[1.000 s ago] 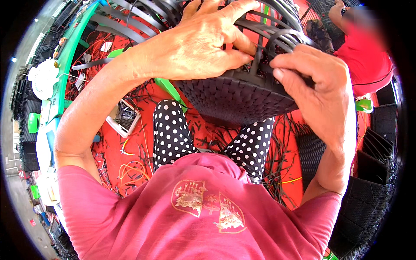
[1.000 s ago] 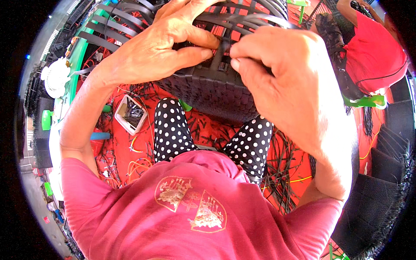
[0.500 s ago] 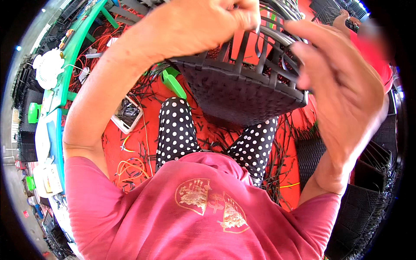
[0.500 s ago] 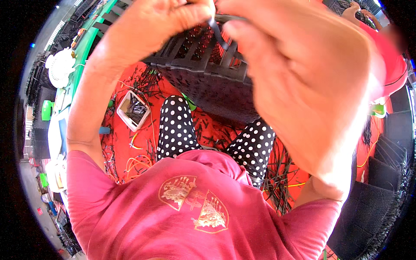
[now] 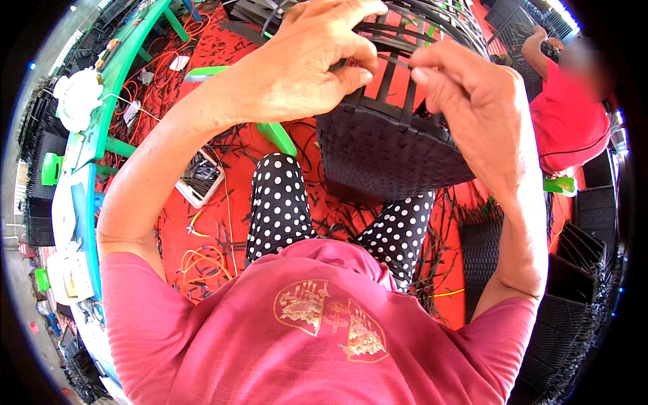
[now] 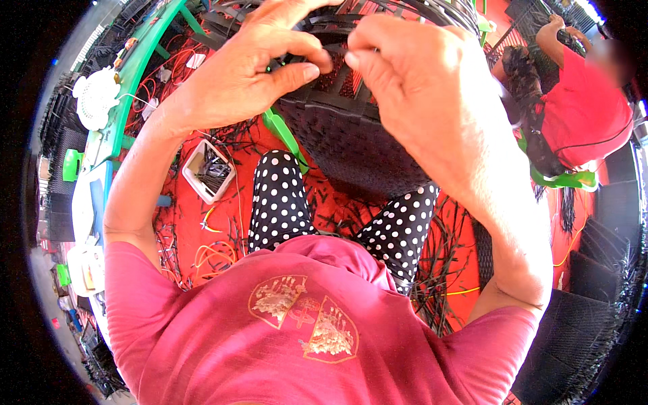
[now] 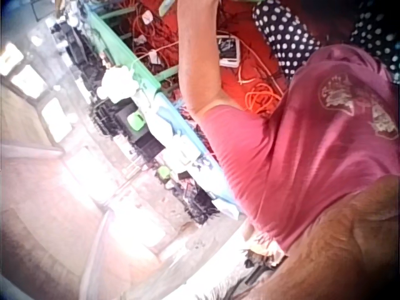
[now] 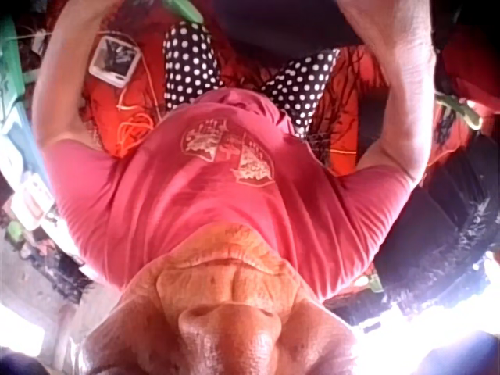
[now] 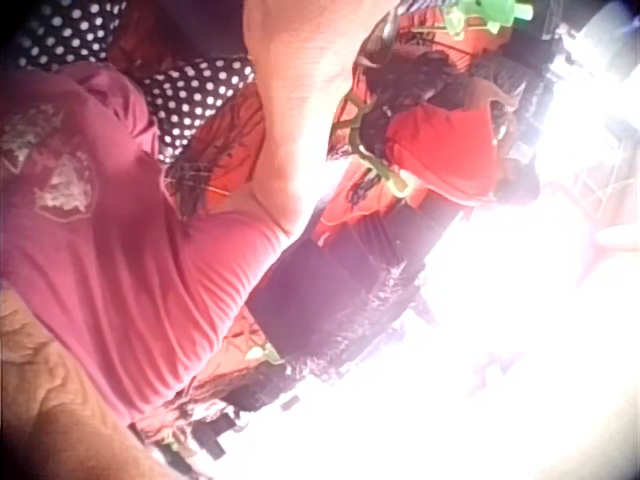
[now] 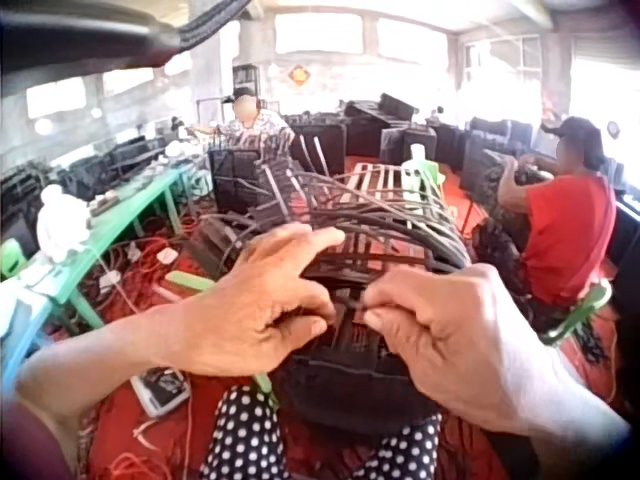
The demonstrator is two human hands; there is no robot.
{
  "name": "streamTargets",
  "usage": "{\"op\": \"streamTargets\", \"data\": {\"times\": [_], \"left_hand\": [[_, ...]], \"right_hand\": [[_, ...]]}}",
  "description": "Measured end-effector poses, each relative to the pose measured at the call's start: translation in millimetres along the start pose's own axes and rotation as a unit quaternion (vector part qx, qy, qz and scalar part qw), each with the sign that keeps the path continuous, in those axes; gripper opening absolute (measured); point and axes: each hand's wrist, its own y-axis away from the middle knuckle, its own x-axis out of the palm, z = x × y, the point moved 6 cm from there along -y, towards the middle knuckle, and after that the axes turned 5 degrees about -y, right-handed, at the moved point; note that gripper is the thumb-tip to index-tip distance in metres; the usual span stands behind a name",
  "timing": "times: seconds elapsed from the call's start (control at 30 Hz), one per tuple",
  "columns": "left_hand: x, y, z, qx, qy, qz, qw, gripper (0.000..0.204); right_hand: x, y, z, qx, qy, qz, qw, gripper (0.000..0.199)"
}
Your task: The person weaves a black plastic basket by hand, interlacing black plastic strips through a vertical frame. They repeatedly pull strips through the weave, tighten the structure, and adjust the basket's orientation to continue the pattern.
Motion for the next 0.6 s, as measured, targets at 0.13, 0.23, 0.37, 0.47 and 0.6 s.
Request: {"op": "streamTargets", "data": {"times": [0.13,0.23,0.37,0.47,0.6], "left_hand": [[12.6,-1.5,-4.4,0.025,-0.061,0.112,0.992,0.022],[4.4,-9.0,-12.0,-0.003,0.045,0.218,0.975,0.030],[18.6,-10.6,-4.7,0.004,-0.037,0.144,0.989,0.024],[18.3,-11.0,1.1,-0.031,0.002,0.114,0.993,0.023],[20.6,-6.5,8.8,-0.063,0.041,0.124,0.989,0.025]], "right_hand": [[-1.3,-7.1,15.1,-0.030,0.149,0.060,0.987,0.011],[-0.3,-11.4,15.8,0.024,0.104,0.120,0.987,0.010],[11.7,-13.1,-2.7,-0.030,0.060,0.124,0.990,0.009],[24.0,-11.0,-10.2,-0.017,0.068,0.089,0.994,0.010],[26.9,-7.0,-7.6,-0.007,0.074,0.073,0.995,0.011]]}}
